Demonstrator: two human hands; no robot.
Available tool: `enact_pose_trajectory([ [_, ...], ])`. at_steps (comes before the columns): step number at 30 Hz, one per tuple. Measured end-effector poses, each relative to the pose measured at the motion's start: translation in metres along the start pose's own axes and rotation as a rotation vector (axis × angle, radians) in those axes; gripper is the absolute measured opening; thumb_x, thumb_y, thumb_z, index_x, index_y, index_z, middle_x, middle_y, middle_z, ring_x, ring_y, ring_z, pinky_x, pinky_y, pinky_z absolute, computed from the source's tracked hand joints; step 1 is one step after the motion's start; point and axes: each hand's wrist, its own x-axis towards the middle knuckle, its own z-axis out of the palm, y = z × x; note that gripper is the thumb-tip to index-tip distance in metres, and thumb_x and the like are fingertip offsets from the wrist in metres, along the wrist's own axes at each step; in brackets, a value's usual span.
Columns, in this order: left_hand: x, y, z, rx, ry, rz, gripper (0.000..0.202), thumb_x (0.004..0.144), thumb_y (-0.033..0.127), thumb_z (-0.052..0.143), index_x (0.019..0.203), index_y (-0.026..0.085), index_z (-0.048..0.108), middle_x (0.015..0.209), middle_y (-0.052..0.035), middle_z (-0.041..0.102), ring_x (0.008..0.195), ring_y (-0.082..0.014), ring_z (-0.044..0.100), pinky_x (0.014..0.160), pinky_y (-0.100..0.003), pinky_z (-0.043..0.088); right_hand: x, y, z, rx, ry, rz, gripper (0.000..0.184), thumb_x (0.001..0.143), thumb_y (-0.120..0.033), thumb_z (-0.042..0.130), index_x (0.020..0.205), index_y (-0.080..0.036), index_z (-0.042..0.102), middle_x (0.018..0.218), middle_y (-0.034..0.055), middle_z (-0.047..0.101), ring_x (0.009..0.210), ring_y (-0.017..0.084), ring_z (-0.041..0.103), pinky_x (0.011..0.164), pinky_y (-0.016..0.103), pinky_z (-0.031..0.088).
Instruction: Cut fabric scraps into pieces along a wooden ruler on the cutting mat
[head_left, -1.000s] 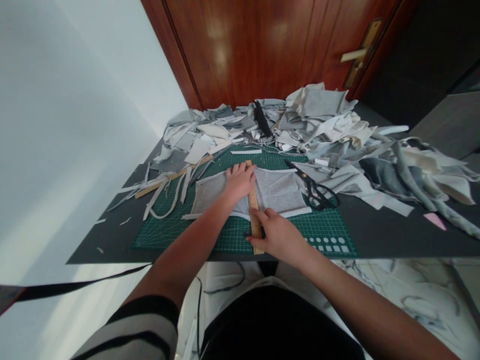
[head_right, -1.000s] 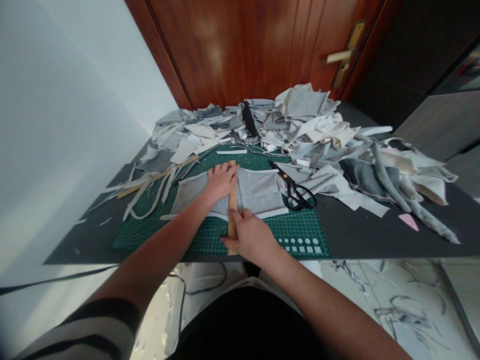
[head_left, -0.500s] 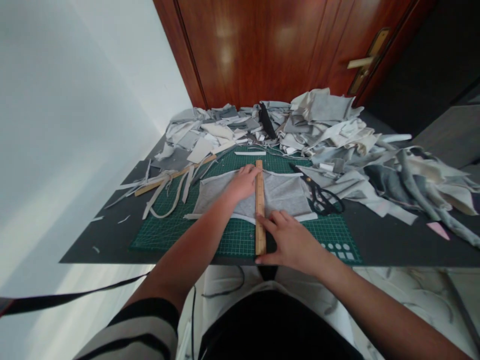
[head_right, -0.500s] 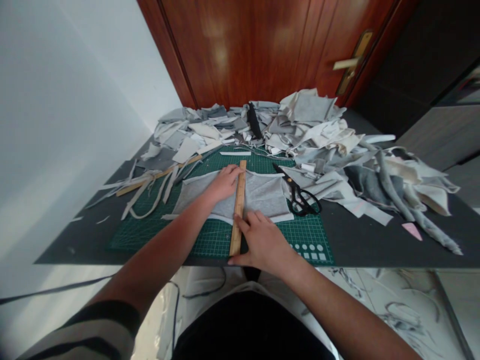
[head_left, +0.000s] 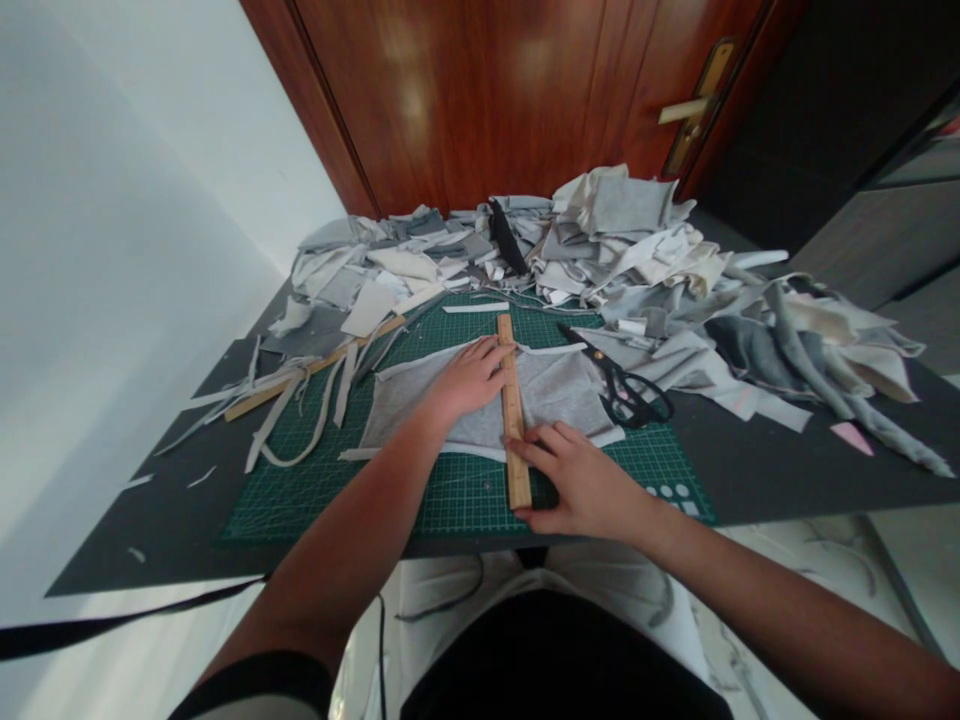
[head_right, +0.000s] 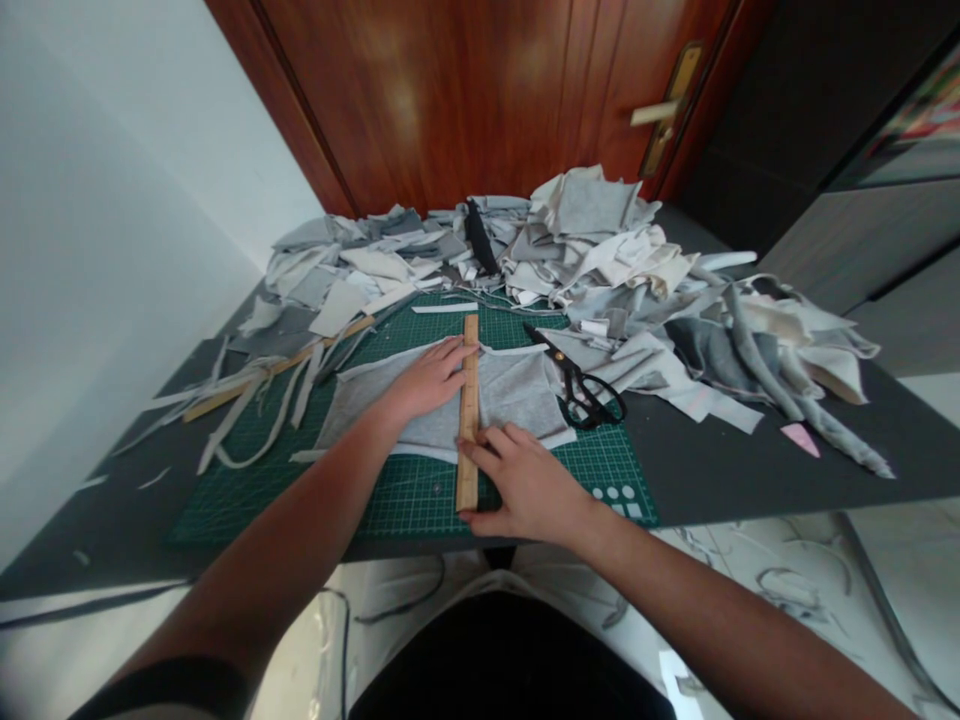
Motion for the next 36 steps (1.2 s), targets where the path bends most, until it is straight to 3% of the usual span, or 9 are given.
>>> enact_pose_trajectory([
  [3,-0.003,0.004,-0.002,0.023,0.008,-0.011,0.048,0.104,0.031,0.039,0.151,0.029,0.044,0.160,-0.0070,0.041,0.149,-0.0228,0.036,0.123,-0.041,0.028,-0.004,0.000,-0.001,0.016,-0.004,-0.027,0.066,0.087,-0.047,0.069,0.143,-0.015,0.055,0.123,0.0146,0.060,0.112,0.031,0.053,0.099,0.048,0.049],
  [8,-0.002,0.009,-0.004,0.075,0.008,-0.065,0.033,0.104,0.036,0.041,0.131,0.032,0.060,0.131,-0.0074,0.057,0.124,-0.0302,0.052,0.107,-0.049,0.041,-0.008,0.004,-0.003,0.147,0.065,-0.006,0.041,0.089,-0.030,0.065,0.126,-0.013,0.059,0.114,0.0137,0.064,0.110,0.028,0.058,0.099,0.045,0.049],
  [11,-0.001,0.010,-0.010,0.073,-0.056,0.031,0.031,0.105,0.029,0.037,0.125,0.029,0.061,0.125,-0.0066,0.060,0.119,-0.0262,0.054,0.105,-0.042,0.042,-0.005,0.008,-0.001,0.218,0.104,0.078,0.020,0.096,-0.016,0.049,0.112,-0.016,0.061,0.106,0.0103,0.067,0.104,0.023,0.062,0.095,0.039,0.050],
  [15,-0.010,0.019,-0.022,0.104,-0.098,0.093,0.029,0.101,0.037,0.047,0.121,0.024,0.064,0.120,-0.0087,0.061,0.116,-0.0262,0.056,0.103,-0.038,0.044,0.001,0.009,0.002,0.189,0.109,0.137,0.009,0.098,-0.022,0.055,0.099,-0.018,0.063,0.095,0.0069,0.066,0.096,0.022,0.061,0.088,0.036,0.049],
  [18,-0.021,0.031,-0.029,0.120,-0.115,0.036,0.057,0.090,0.062,0.061,0.130,0.022,0.061,0.126,-0.0119,0.060,0.119,-0.0319,0.056,0.101,-0.041,0.045,-0.001,0.008,0.002,0.153,0.099,0.124,0.009,0.097,-0.023,0.057,0.096,-0.018,0.065,0.092,0.0066,0.063,0.095,0.022,0.060,0.088,0.036,0.049],
  [21,-0.024,0.039,-0.032,0.138,-0.154,0.002,0.080,0.079,0.071,0.069,0.137,0.018,0.056,0.132,-0.0146,0.060,0.122,-0.0350,0.055,0.103,-0.042,0.046,-0.007,0.007,-0.001,0.149,0.088,0.065,0.013,0.097,-0.020,0.057,0.103,-0.018,0.068,0.100,0.0087,0.065,0.101,0.023,0.059,0.092,0.038,0.050],
  [28,-0.004,0.051,-0.043,0.169,-0.294,0.044,0.074,0.071,0.053,0.085,0.129,0.014,0.061,0.143,-0.0168,0.058,0.130,-0.0343,0.055,0.108,-0.037,0.043,-0.015,0.006,-0.007,0.190,0.049,-0.044,0.026,0.093,-0.012,0.054,0.110,-0.021,0.072,0.112,0.0077,0.070,0.109,0.023,0.060,0.098,0.041,0.050],
  [32,0.000,0.064,-0.052,0.201,-0.368,-0.040,0.063,0.076,0.053,0.080,0.122,0.013,0.064,0.121,-0.0157,0.072,0.109,-0.0318,0.068,0.092,-0.036,0.050,-0.012,0.002,0.000,0.148,0.111,0.097,0.018,0.097,-0.022,0.057,0.099,-0.018,0.074,0.099,0.0084,0.069,0.100,0.022,0.061,0.093,0.037,0.049],
  [36,0.002,0.070,-0.055,0.196,-0.421,0.076,0.045,0.087,0.027,0.067,0.132,0.026,0.061,0.124,-0.0073,0.073,0.106,-0.0251,0.069,0.086,-0.031,0.050,-0.010,-0.004,0.007,0.082,0.148,0.210,0.021,0.099,-0.023,0.054,0.100,-0.017,0.074,0.089,0.0071,0.067,0.092,0.022,0.059,0.089,0.035,0.045],
])
